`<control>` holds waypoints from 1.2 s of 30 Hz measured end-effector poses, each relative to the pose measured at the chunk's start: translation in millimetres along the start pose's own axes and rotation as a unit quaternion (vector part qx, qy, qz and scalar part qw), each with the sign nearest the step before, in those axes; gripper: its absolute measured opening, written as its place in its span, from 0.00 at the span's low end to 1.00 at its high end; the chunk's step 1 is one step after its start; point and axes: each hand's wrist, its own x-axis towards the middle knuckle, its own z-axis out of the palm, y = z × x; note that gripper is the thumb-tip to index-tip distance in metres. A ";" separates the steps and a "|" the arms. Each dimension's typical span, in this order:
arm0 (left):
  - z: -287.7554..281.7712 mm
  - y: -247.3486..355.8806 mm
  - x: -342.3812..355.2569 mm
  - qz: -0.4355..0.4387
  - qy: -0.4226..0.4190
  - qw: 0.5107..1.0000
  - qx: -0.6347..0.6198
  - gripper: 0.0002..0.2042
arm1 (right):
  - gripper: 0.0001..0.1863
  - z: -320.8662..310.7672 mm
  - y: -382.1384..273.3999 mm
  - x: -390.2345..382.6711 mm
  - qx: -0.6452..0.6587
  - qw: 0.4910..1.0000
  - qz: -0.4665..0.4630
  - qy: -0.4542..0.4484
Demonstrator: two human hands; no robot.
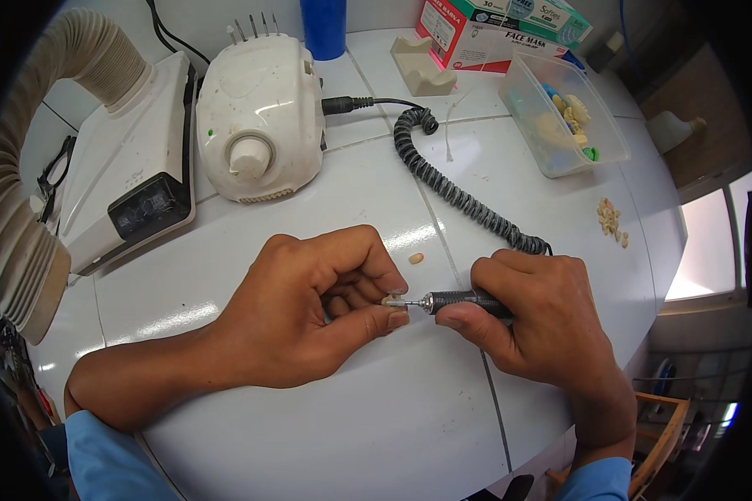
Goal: Polishing a dental crown using a rotary tool.
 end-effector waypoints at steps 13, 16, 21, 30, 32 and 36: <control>-0.6 1.5 -0.2 -0.001 -0.008 1.000 0.003 0.08 | 0.29 -3.3 6.4 -2.0 0.017 1.000 -0.003 -0.013; -1.6 1.8 -0.7 0.000 -0.010 1.000 0.002 0.08 | 0.29 -1.8 3.3 -0.2 0.008 1.000 -0.007 -0.005; -2.0 -0.6 -2.1 -0.027 -0.006 0.999 -0.037 0.09 | 0.29 -5.9 9.6 1.4 0.060 0.998 0.008 -0.016; -3.1 0.9 -2.1 -0.018 -0.015 0.999 -0.030 0.08 | 0.29 -7.6 5.2 2.3 0.034 0.999 0.003 -0.028; -3.3 0.8 -1.0 -0.011 -0.019 0.999 -0.024 0.08 | 0.29 -7.3 5.3 2.1 0.026 0.999 0.005 -0.030; -2.2 1.5 -1.7 -0.003 -0.017 1.000 -0.015 0.08 | 0.29 -5.8 5.0 1.0 0.025 0.999 0.001 -0.021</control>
